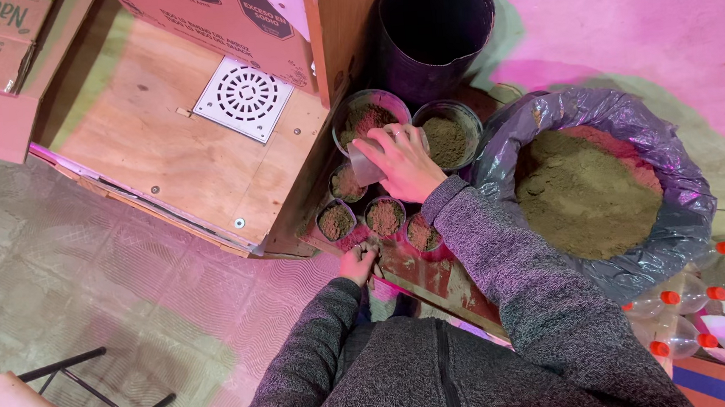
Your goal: The person scoops a greenish-brown powder from a large bag into a plastic cup and pours it into a black bucket. The person repeats this process multiple times, filling the bucket with the powder.
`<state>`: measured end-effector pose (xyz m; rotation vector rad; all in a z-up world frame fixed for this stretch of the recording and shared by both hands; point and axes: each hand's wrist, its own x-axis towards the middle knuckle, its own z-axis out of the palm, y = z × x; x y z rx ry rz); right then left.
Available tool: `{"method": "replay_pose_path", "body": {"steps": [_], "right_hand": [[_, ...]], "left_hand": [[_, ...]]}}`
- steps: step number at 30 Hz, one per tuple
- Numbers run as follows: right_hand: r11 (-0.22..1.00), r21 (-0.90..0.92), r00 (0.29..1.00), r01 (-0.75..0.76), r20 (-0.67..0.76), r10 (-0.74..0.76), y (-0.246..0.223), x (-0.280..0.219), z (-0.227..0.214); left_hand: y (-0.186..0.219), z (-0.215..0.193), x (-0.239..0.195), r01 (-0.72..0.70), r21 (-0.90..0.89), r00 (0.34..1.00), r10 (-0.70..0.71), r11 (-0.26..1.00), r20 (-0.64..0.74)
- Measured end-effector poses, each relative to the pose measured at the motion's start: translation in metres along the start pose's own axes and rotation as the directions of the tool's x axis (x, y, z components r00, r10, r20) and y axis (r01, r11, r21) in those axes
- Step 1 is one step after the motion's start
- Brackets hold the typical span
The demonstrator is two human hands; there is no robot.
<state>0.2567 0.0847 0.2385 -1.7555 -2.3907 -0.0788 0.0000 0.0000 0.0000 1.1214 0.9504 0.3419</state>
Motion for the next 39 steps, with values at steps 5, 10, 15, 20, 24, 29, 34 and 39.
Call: {"method": "replay_pose_path", "body": {"steps": [5, 10, 15, 20, 24, 29, 34, 39], "right_hand": [[0.994, 0.093, 0.998, -0.049, 0.03, 0.046, -0.003, -0.001, 0.0], [0.972, 0.175, 0.987, -0.157, 0.047, 0.151, 0.01, -0.011, 0.012], [0.854, 0.402, 0.931, -0.329, -0.016, 0.366, 0.024, -0.029, 0.006], [0.838, 0.44, 0.924, -0.324, -0.043, 0.38, 0.025, -0.049, -0.03], [0.822, 0.477, 0.889, -0.311, -0.16, 0.428, 0.034, -0.063, -0.06], [0.84, 0.388, 0.841, -0.38, -0.234, 0.488, 0.056, -0.065, -0.09], [0.897, 0.247, 0.89, -0.366, -0.188, 0.415, 0.077, -0.04, -0.08], [0.958, -0.28, 0.987, -0.056, -0.163, 0.01, 0.081, 0.002, -0.061]], "left_hand": [[-0.015, -0.004, 0.013, 0.009, -0.011, 1.0, -0.009, 1.0, 0.003], [0.003, -0.001, -0.002, 0.011, -0.024, 1.0, -0.011, 1.0, 0.012], [-0.002, -0.002, 0.0, 0.0, -0.005, 1.0, 0.0, 1.0, 0.002], [-0.005, -0.002, 0.003, 0.018, -0.023, 1.0, -0.018, 1.0, 0.002], [-0.02, -0.01, 0.02, 0.0, -0.025, 1.0, 0.0, 1.0, 0.018], [-0.012, -0.005, 0.008, 0.012, -0.054, 1.0, -0.011, 0.998, 0.019], [-0.009, -0.001, 0.009, 0.003, -0.058, 1.0, -0.002, 0.998, 0.011], [-0.009, -0.001, 0.007, 0.012, -0.019, 1.0, -0.012, 1.0, 0.01]]}}
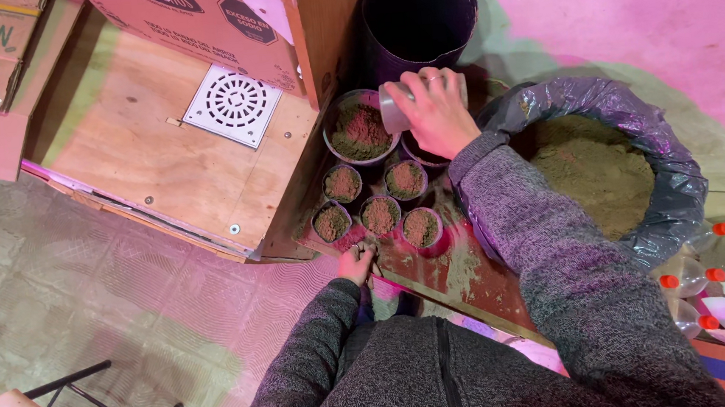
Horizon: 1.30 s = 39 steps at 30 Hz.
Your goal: The person scoops a greenish-brown powder from a large bag into a plastic cup and pours it into a black bucket. The person repeats this process multiple times, filling the bucket with the powder.
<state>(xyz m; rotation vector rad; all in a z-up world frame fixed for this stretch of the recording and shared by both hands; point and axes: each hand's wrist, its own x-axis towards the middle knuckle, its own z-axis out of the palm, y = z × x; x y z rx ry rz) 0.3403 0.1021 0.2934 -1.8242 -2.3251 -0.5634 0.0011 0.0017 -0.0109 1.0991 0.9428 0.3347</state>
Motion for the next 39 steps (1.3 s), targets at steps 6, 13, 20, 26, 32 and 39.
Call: {"method": "replay_pose_path", "body": {"steps": [6, 13, 20, 26, 32, 39], "right_hand": [[0.909, -0.346, 0.964, 0.234, -0.036, -0.262, -0.006, 0.035, 0.037], [0.839, -0.44, 0.884, 0.32, -0.18, -0.432, -0.008, 0.053, -0.03], [0.914, -0.355, 0.976, 0.194, -0.025, -0.217, 0.028, 0.01, -0.082], [0.981, -0.087, 0.985, -0.171, -0.011, 0.171, 0.101, -0.115, -0.15], [0.852, -0.458, 0.885, -0.253, 0.246, 0.395, 0.128, -0.257, -0.162], [0.855, -0.519, 0.932, 0.002, 0.31, 0.186, 0.141, -0.38, -0.037]], "left_hand": [[-0.006, -0.005, 0.001, 0.003, -0.007, 1.0, -0.003, 1.0, 0.002], [0.01, 0.001, -0.005, -0.01, -0.034, 1.0, 0.01, 0.999, 0.004], [0.01, 0.003, 0.001, 0.128, 0.224, 0.986, -0.1, 0.966, -0.131], [0.038, 0.007, -0.015, 0.155, 0.188, 0.986, -0.14, 0.97, -0.089], [0.002, -0.002, 0.008, 0.138, 0.357, 0.977, -0.067, 0.924, -0.203], [0.003, -0.005, 0.007, 0.029, 0.056, 0.999, -0.03, 0.998, 0.02]]}}
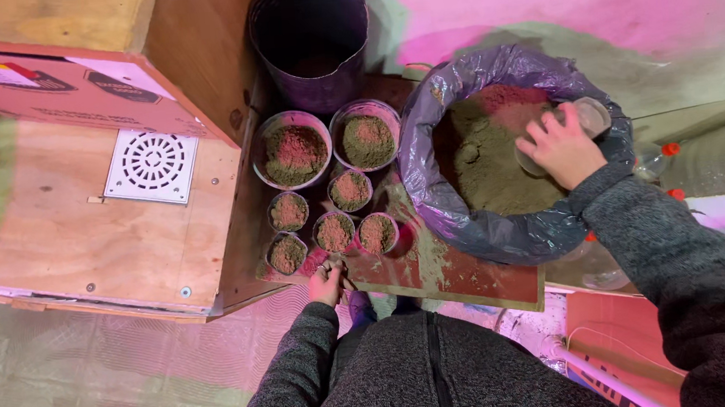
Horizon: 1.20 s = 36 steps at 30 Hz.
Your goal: The person scoops a greenish-brown powder from a large bag into a plastic cup and pours it into a black bucket. The person repeats this process multiple times, filling the bucket with the powder.
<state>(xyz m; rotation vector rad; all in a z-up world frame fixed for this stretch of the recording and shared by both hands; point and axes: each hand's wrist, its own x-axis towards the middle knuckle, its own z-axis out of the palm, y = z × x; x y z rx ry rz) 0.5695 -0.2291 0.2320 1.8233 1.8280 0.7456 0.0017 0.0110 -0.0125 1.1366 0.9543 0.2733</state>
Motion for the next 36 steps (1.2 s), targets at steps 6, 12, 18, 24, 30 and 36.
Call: {"method": "replay_pose_path", "body": {"steps": [6, 12, 18, 24, 30, 36], "right_hand": [[0.993, 0.052, 0.994, 0.107, -0.016, -0.106, -0.027, 0.013, 0.05], [0.973, 0.159, 0.826, 0.168, 0.515, -0.227, -0.037, 0.021, 0.117], [0.886, 0.463, 0.716, -0.019, 0.625, -0.311, -0.035, 0.042, 0.032], [0.569, 0.751, 0.711, -0.336, 0.598, -0.37, -0.05, 0.063, -0.01], [0.413, 0.789, 0.764, -0.455, 0.584, -0.275, -0.067, 0.042, 0.021], [-0.025, 0.8, 0.795, -0.6, 0.592, -0.129, -0.06, 0.045, -0.032]], "left_hand": [[0.003, 0.004, -0.004, -0.01, 0.004, 1.0, 0.01, 1.0, -0.029], [0.006, 0.006, -0.007, -0.002, -0.002, 0.999, 0.002, 1.0, -0.045], [0.003, 0.006, -0.005, -0.005, -0.02, 0.998, 0.004, 1.0, -0.063], [-0.004, 0.005, -0.002, 0.013, -0.031, 0.997, -0.015, 0.999, -0.081], [0.004, 0.009, -0.007, 0.017, -0.015, 0.996, -0.018, 1.0, -0.088], [0.007, 0.011, -0.007, 0.028, -0.024, 0.996, -0.03, 0.999, -0.084]]}}
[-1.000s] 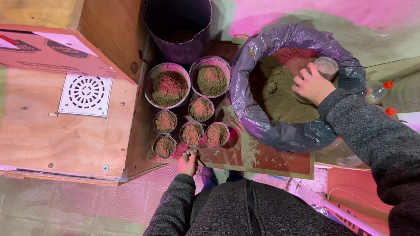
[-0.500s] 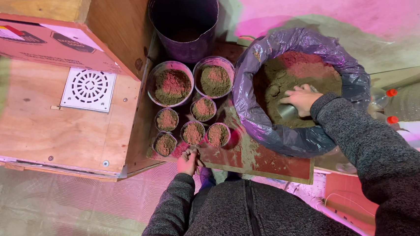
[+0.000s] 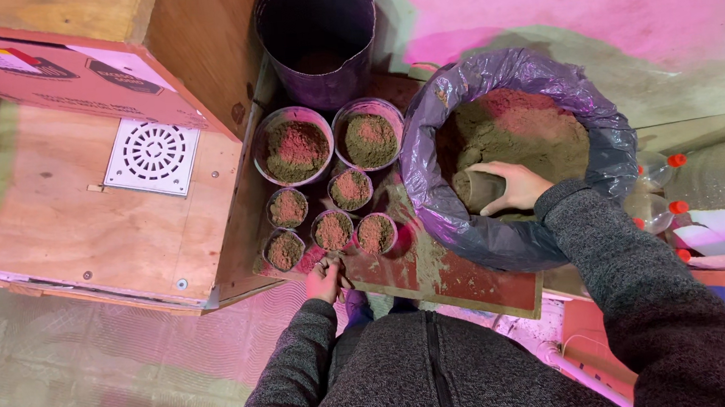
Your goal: The person scoops a greenish-brown powder from a large bag into a plastic cup and pours it into a black bucket. The person repeats this process multiple times, filling the bucket with the powder.
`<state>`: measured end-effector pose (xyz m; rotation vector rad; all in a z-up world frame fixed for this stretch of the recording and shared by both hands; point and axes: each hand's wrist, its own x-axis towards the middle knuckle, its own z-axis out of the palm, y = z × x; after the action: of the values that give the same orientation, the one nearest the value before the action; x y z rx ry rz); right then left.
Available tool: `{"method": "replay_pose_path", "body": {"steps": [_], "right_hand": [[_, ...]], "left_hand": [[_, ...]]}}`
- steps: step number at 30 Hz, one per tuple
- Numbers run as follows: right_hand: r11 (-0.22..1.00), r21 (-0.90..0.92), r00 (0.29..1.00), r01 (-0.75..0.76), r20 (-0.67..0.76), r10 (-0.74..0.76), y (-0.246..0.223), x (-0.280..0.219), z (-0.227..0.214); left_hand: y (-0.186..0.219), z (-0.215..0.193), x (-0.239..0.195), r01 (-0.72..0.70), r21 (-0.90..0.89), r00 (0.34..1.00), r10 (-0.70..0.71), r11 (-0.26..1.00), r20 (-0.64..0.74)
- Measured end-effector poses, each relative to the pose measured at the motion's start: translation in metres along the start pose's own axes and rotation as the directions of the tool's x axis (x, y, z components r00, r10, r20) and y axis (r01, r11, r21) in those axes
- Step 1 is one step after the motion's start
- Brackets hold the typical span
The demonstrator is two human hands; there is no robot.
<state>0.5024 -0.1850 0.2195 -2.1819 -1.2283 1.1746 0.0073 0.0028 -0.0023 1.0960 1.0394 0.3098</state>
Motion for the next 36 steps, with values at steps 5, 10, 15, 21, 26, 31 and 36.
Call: {"method": "replay_pose_path", "body": {"steps": [5, 10, 15, 21, 26, 31, 36], "right_hand": [[0.867, 0.478, 0.98, 0.141, -0.194, -0.052, 0.036, 0.018, 0.02], [0.729, 0.613, 0.935, 0.303, -0.338, -0.104, -0.005, 0.004, 0.005], [0.707, 0.567, 0.862, 0.422, -0.493, -0.12, -0.034, -0.005, -0.012], [0.791, 0.34, 0.764, 0.509, -0.601, -0.235, -0.096, -0.006, -0.052], [0.879, -0.116, 0.7, 0.463, -0.56, -0.443, -0.153, 0.013, -0.073], [0.785, -0.481, 0.671, 0.391, -0.434, -0.601, -0.173, 0.053, -0.073], [0.628, -0.727, 0.663, 0.277, -0.328, -0.673, -0.181, 0.084, -0.065]], "left_hand": [[-0.002, -0.002, 0.001, -0.007, 0.015, 1.0, 0.007, 1.0, -0.011], [-0.004, -0.004, 0.003, 0.001, -0.023, 1.0, -0.001, 1.0, -0.007], [-0.014, -0.009, 0.011, -0.015, -0.041, 1.0, 0.015, 0.999, 0.007], [-0.012, -0.015, 0.013, -0.037, -0.036, 0.999, 0.038, 0.999, 0.021], [-0.011, -0.011, 0.007, -0.02, -0.052, 0.999, 0.021, 0.998, 0.027], [-0.014, -0.01, 0.008, -0.018, -0.045, 0.999, 0.02, 0.999, 0.04], [-0.018, -0.019, 0.014, -0.047, -0.034, 0.998, 0.048, 0.998, 0.039]]}}
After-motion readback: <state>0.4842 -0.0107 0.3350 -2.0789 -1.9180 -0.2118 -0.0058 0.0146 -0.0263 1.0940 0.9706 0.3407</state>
